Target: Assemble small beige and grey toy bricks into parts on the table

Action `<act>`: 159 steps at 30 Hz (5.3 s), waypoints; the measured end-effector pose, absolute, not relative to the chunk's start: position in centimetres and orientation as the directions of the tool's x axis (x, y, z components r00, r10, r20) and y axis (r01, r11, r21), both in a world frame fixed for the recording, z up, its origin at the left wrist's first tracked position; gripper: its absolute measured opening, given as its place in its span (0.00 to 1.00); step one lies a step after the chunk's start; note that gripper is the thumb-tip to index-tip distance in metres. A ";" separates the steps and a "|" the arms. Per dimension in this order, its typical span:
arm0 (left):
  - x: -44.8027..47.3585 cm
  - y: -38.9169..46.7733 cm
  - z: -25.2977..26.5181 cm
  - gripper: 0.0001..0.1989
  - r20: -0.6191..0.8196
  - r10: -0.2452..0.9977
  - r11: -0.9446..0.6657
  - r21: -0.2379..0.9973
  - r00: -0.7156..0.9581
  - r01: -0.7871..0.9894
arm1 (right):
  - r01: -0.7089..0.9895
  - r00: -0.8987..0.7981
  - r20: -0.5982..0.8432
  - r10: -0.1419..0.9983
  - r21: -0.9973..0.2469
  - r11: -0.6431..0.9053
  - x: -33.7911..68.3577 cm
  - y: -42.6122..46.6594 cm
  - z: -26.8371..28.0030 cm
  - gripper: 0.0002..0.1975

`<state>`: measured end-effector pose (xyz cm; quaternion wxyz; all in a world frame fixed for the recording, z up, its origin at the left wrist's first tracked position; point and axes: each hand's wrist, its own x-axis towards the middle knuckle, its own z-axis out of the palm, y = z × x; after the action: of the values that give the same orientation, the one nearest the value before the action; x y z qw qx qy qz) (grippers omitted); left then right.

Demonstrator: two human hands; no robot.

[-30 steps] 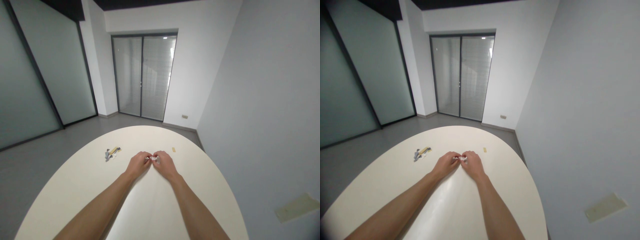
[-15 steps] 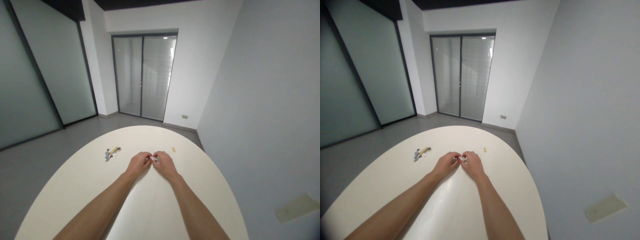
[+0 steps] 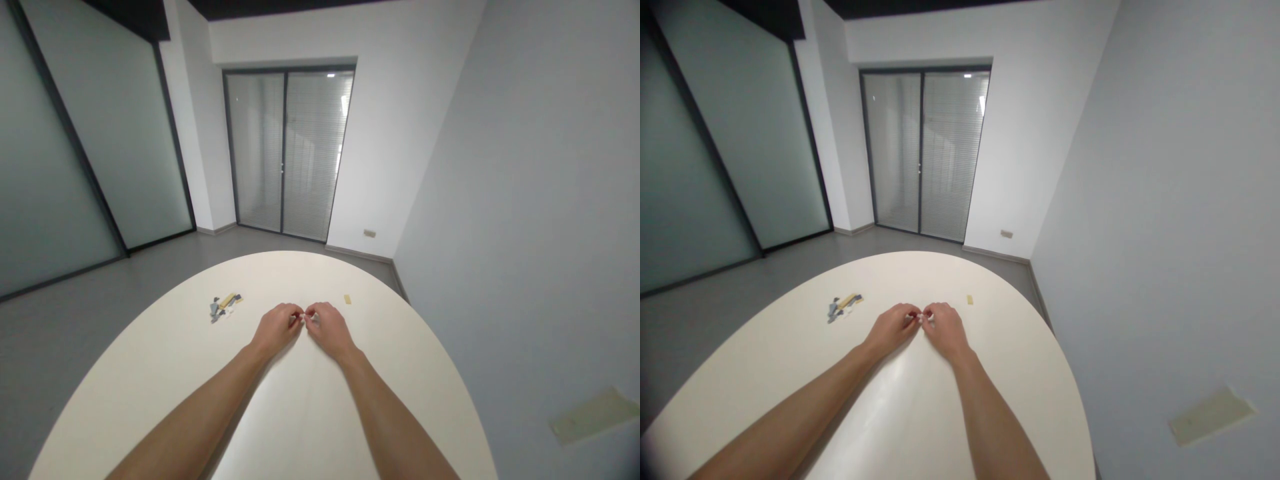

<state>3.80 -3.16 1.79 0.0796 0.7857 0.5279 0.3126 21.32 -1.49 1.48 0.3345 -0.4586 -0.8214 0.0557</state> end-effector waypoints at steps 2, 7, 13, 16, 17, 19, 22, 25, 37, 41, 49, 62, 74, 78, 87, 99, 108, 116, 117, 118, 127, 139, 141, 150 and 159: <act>3.8 -3.2 1.9 0.09 0.405 0.880 -0.430 0.455 0.248 0.780 | 0.717 -0.354 0.498 0.792 -0.400 0.571 21.3 -1.5 1.5 0.02; 3.8 -3.2 1.9 0.08 0.419 0.875 -0.433 0.452 0.244 0.780 | 0.721 -0.356 0.486 0.798 -0.401 0.566 21.4 -1.5 1.5 0.02; 3.7 -3.0 1.6 0.06 0.460 0.850 -0.474 0.452 0.258 0.756 | 0.727 -0.361 0.464 0.809 -0.404 0.555 21.4 -1.5 1.5 0.02; 3.7 -3.0 1.6 0.06 0.469 0.843 -0.488 0.458 0.264 0.743 | 0.723 -0.361 0.462 0.810 -0.410 0.556 21.4 -1.5 1.4 0.03; 3.6 -3.0 1.6 0.06 0.472 0.840 -0.492 0.459 0.267 0.739 | 0.722 -0.360 0.462 0.811 -0.412 0.555 21.3 -1.5 1.4 0.03; 3.6 -3.0 1.6 0.07 0.476 0.837 -0.500 0.459 0.272 0.735 | 0.723 -0.360 0.458 0.813 -0.414 0.553 21.3 -1.5 1.4 0.03; 3.6 -2.9 1.5 0.07 0.480 0.833 -0.505 0.460 0.274 0.730 | 0.723 -0.361 0.452 0.816 -0.416 0.551 21.2 -1.5 1.4 0.03; 3.6 -2.8 1.4 0.08 0.485 0.833 -0.504 0.465 0.267 0.728 | 0.718 -0.355 0.456 0.816 -0.427 0.550 21.2 -1.5 1.4 0.03; 3.6 -2.8 1.4 0.11 0.438 0.869 -0.443 0.478 0.232 0.759 | 0.677 -0.308 0.508 0.804 -0.477 0.560 21.3 -1.4 1.3 0.02; 3.5 -2.8 1.3 0.11 0.469 0.845 -0.483 0.463 0.258 0.743 | 0.701 -0.310 0.497 0.810 -0.456 0.548 21.4 -1.5 1.3 0.02; 3.6 -2.7 1.3 0.10 0.453 0.844 -0.491 0.436 0.287 0.754 | 0.712 -0.304 0.504 0.809 -0.444 0.544 21.3 -1.5 1.4 0.03; 3.6 -2.8 1.4 0.10 0.496 0.829 -0.505 0.465 0.258 0.727 | 0.728 -0.342 0.477 0.810 -0.411 0.549 21.3 -1.5 1.4 0.05; 3.5 -2.6 1.0 0.14 0.489 0.834 -0.496 0.457 0.257 0.739 | 0.684 -0.326 0.476 0.817 -0.478 0.552 21.3 -1.6 1.4 0.06; 3.5 -2.5 1.1 0.12 0.491 0.828 -0.499 0.421 0.272 0.758 | 0.687 -0.328 0.471 0.819 -0.476 0.549 21.3 -1.5 1.4 0.05; 3.5 -2.4 0.9 0.11 0.521 0.802 -0.518 0.361 0.292 0.776 | 0.683 -0.332 0.472 0.817 -0.477 0.553 21.3 -1.4 1.3 0.06; 3.5 -2.6 1.1 0.08 0.482 0.833 -0.480 0.382 0.272 0.790 | 0.681 -0.321 0.488 0.812 -0.477 0.556 21.3 -1.4 1.1 0.05; 3.5 -2.7 1.3 0.08 0.440 0.863 -0.436 0.403 0.247 0.805 | 0.648 -0.331 0.509 0.795 -0.489 0.583 21.4 -1.3 1.0 0.08; 3.6 -2.9 1.6 0.09 0.428 0.870 -0.425 0.397 0.245 0.813 | 0.643 -0.343 0.514 0.786 -0.482 0.596 21.4 -1.4 1.1 0.08; 3.6 -2.9 1.6 0.09 0.426 0.871 -0.424 0.398 0.246 0.813 | 0.644 -0.343 0.513 0.787 -0.481 0.594 21.4 -1.4 1.1 0.08; 3.6 -2.9 1.6 0.09 0.425 0.871 -0.424 0.399 0.246 0.813 | 0.646 -0.344 0.510 0.788 -0.481 0.593 21.4 -1.4 1.1 0.08; 3.6 -2.9 1.6 0.12 0.427 0.868 -0.432 0.396 0.254 0.811 | 0.654 -0.345 0.487 0.802 -0.488 0.577 21.4 -1.4 1.3 0.07; 3.6 -2.9 1.5 0.12 0.451 0.851 -0.456 0.382 0.268 0.804 | 0.663 -0.338 0.490 0.803 -0.482 0.573 21.3 -1.4 1.2 0.08; 3.6 -2.9 1.4 0.11 0.454 0.850 -0.455 0.377 0.267 0.806 | 0.662 -0.340 0.493 0.801 -0.480 0.576 21.3 -1.4 1.2 0.08; 3.6 -2.9 1.4 0.11 0.456 0.849 -0.456 0.378 0.267 0.806 | 0.665 -0.351 0.491 0.797 -0.469 0.582 21.4 -1.4 1.2 0.08; 3.7 -3.0 1.5 0.11 0.456 0.853 -0.449 0.390 0.254 0.804 | 0.672 -0.343 0.503 0.793 -0.458 0.582 21.4 -1.3 1.2 0.08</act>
<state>3.66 -2.95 1.54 0.0388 0.7910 0.5236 0.3140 21.43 -1.33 1.16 0.3556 -0.4494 -0.8151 0.0850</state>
